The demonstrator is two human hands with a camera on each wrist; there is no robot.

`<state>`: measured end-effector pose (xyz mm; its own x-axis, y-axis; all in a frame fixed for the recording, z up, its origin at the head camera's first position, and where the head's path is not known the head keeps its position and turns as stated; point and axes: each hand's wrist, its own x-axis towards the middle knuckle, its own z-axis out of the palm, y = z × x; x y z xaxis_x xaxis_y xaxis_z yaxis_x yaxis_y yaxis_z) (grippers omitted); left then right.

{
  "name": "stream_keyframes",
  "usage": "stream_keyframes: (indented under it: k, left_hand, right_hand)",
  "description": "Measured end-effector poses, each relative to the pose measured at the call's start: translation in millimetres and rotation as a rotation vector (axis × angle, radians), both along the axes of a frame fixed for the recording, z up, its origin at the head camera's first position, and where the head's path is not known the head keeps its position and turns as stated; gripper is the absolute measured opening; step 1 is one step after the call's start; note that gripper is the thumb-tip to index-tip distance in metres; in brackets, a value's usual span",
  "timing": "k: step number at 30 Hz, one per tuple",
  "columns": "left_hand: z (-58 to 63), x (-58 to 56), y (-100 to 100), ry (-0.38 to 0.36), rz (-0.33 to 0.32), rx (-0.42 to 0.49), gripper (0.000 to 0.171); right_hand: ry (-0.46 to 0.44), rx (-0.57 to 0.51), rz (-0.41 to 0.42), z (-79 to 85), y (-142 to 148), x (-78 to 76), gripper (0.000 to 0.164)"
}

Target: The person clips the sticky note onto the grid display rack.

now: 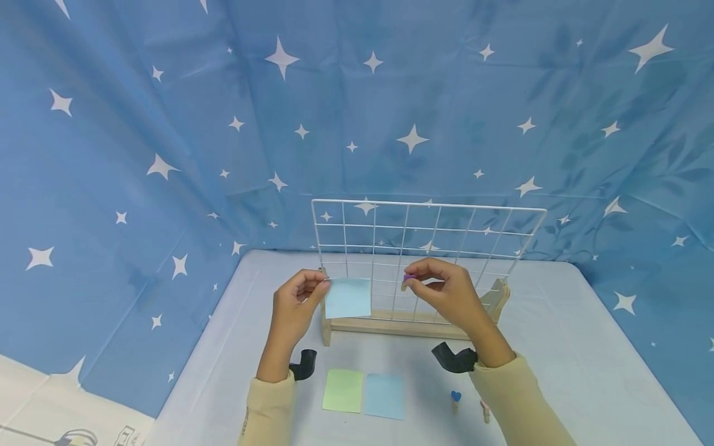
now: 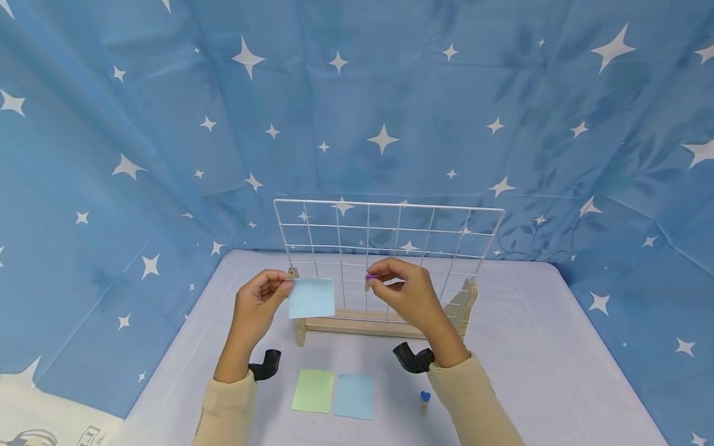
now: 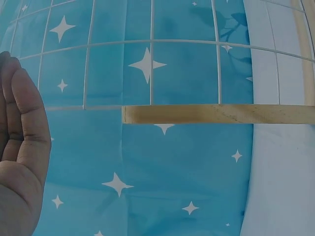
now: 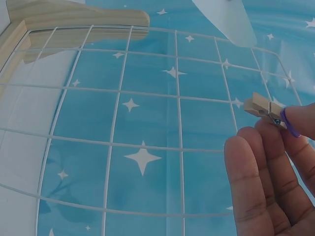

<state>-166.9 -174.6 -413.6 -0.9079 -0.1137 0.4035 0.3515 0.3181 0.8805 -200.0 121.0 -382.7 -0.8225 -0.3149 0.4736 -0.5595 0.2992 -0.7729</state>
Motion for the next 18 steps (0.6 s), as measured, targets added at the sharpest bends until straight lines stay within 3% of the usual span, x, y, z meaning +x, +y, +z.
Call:
stream_keyframes:
  k: [18]
  left_hand:
    - [6.9, -10.7, 4.0, 0.04, -0.035, 0.01, 0.011]
  right_hand:
    - [0.002, -0.001, -0.041, 1.0, -5.4, -4.1, 0.011]
